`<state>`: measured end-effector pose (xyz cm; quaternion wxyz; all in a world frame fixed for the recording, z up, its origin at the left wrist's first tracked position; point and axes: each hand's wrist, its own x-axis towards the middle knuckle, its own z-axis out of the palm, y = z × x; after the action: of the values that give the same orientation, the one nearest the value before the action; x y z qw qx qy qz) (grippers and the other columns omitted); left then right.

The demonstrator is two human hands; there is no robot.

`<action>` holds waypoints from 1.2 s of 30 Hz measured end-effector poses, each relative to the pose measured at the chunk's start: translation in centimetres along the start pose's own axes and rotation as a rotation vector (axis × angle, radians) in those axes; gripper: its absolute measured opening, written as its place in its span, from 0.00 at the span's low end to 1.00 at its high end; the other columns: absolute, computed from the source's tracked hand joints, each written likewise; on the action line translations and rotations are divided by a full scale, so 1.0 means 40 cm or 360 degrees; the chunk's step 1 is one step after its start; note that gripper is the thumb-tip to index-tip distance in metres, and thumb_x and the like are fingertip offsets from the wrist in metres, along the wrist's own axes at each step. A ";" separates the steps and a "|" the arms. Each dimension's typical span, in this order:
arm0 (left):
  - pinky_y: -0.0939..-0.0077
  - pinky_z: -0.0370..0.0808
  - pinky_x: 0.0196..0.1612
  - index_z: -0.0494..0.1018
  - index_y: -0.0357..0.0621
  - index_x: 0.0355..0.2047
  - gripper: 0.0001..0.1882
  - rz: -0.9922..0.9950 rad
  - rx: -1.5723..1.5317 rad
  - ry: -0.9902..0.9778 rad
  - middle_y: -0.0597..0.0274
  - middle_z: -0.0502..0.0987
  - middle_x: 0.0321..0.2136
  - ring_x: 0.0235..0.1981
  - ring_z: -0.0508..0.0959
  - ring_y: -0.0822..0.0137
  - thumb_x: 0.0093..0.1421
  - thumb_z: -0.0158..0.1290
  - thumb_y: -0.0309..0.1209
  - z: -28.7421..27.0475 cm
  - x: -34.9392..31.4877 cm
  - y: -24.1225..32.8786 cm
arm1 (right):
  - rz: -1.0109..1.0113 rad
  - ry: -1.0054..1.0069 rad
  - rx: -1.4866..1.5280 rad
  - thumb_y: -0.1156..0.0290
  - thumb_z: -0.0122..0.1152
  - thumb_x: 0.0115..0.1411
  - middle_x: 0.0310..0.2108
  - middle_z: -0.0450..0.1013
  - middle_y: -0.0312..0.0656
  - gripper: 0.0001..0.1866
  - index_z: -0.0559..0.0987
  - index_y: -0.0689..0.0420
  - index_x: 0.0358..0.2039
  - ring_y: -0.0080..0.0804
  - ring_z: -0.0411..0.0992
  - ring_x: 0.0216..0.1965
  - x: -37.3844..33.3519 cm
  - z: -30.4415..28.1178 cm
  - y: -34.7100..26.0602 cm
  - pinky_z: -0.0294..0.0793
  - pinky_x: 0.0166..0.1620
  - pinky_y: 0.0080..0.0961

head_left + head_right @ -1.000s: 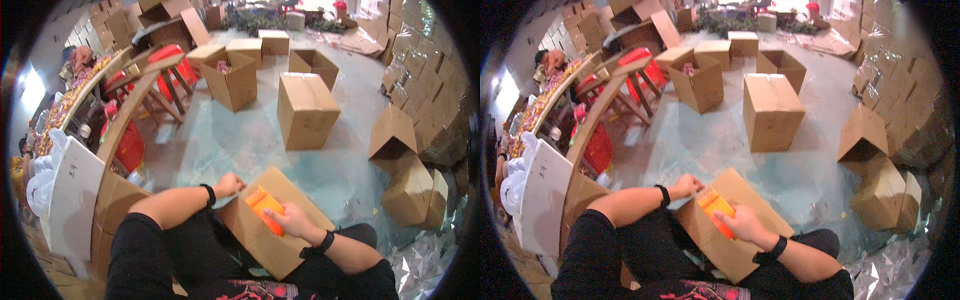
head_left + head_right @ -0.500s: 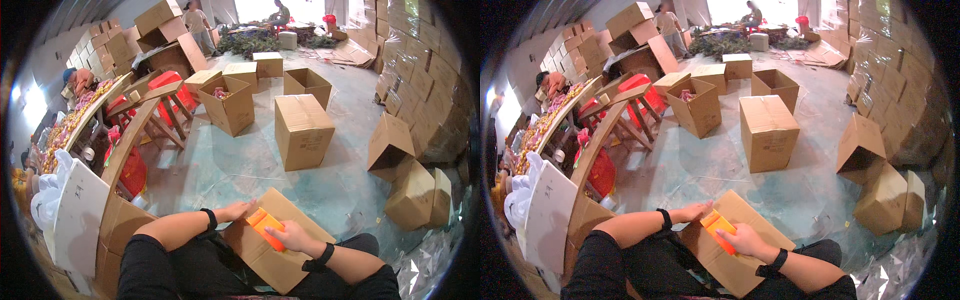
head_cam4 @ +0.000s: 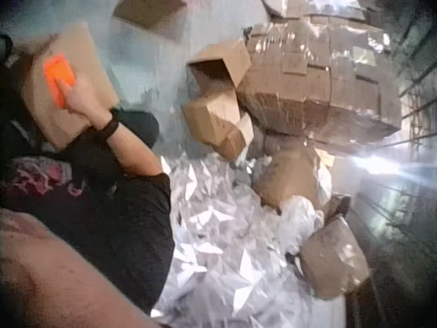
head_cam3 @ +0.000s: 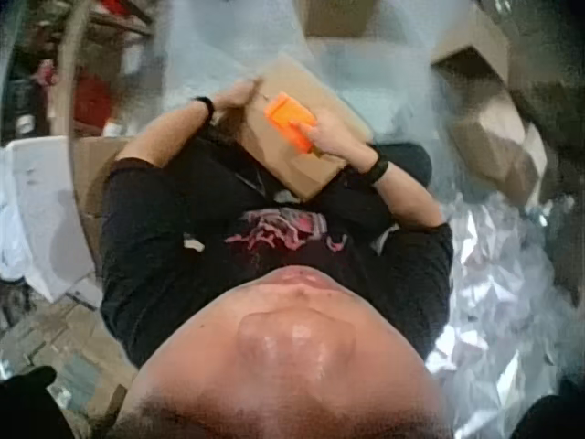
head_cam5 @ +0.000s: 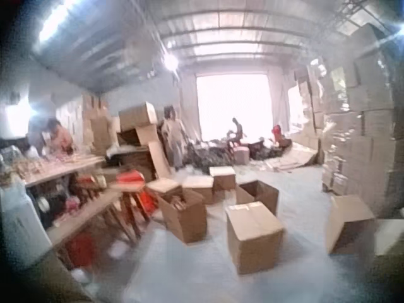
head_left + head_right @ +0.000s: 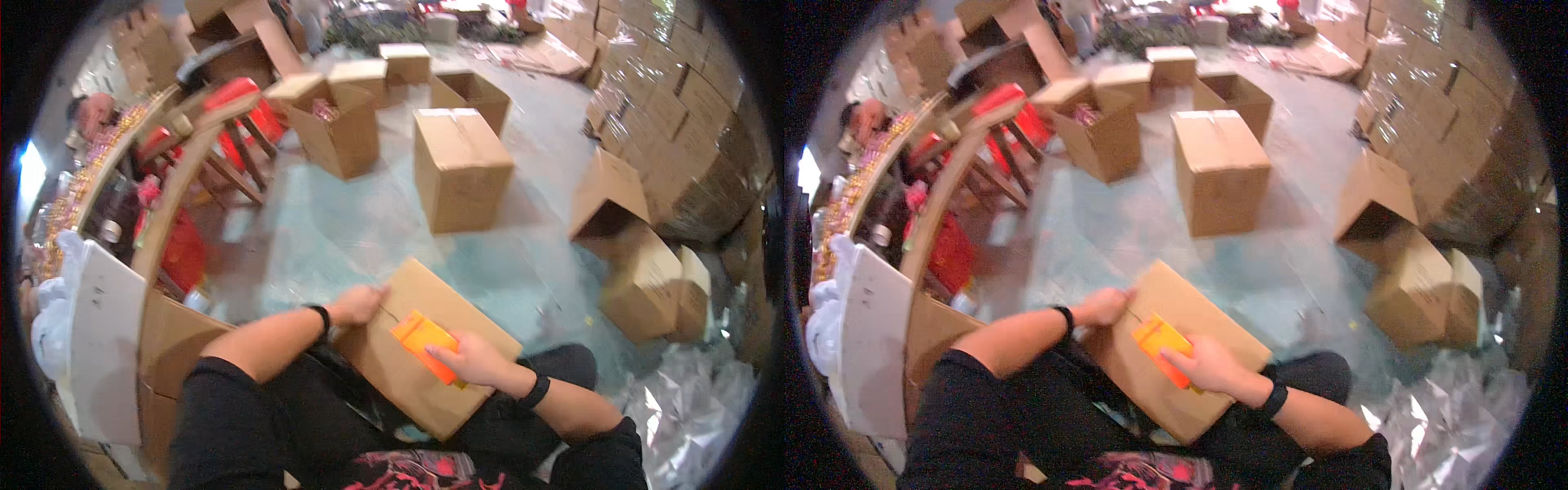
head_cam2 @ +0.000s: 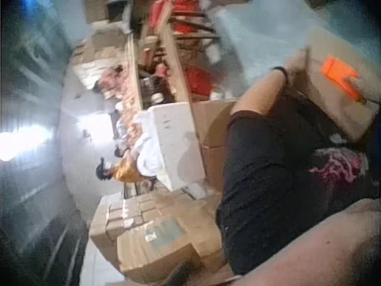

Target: Folding flat cardboard pieces into boxes and securing them with tape.

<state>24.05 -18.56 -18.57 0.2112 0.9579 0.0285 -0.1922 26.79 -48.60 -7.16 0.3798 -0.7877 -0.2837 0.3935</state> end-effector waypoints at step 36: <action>0.58 0.70 0.51 0.76 0.27 0.41 0.42 -0.0276 -0.0434 0.0297 0.34 0.76 0.43 0.46 0.76 0.42 0.63 0.36 0.63 -0.156 0.003 -0.172 | 0.0621 -0.0191 -0.0262 0.50 0.55 0.62 0.17 0.74 0.44 0.25 0.79 0.65 0.28 0.31 0.74 0.21 -0.237 -0.143 -0.008 0.72 0.29 0.32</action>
<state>25.43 -9.71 -16.08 0.3182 0.9280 0.1561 -0.1144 26.51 -57.64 -0.77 0.2135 -0.8312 -0.1792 0.4811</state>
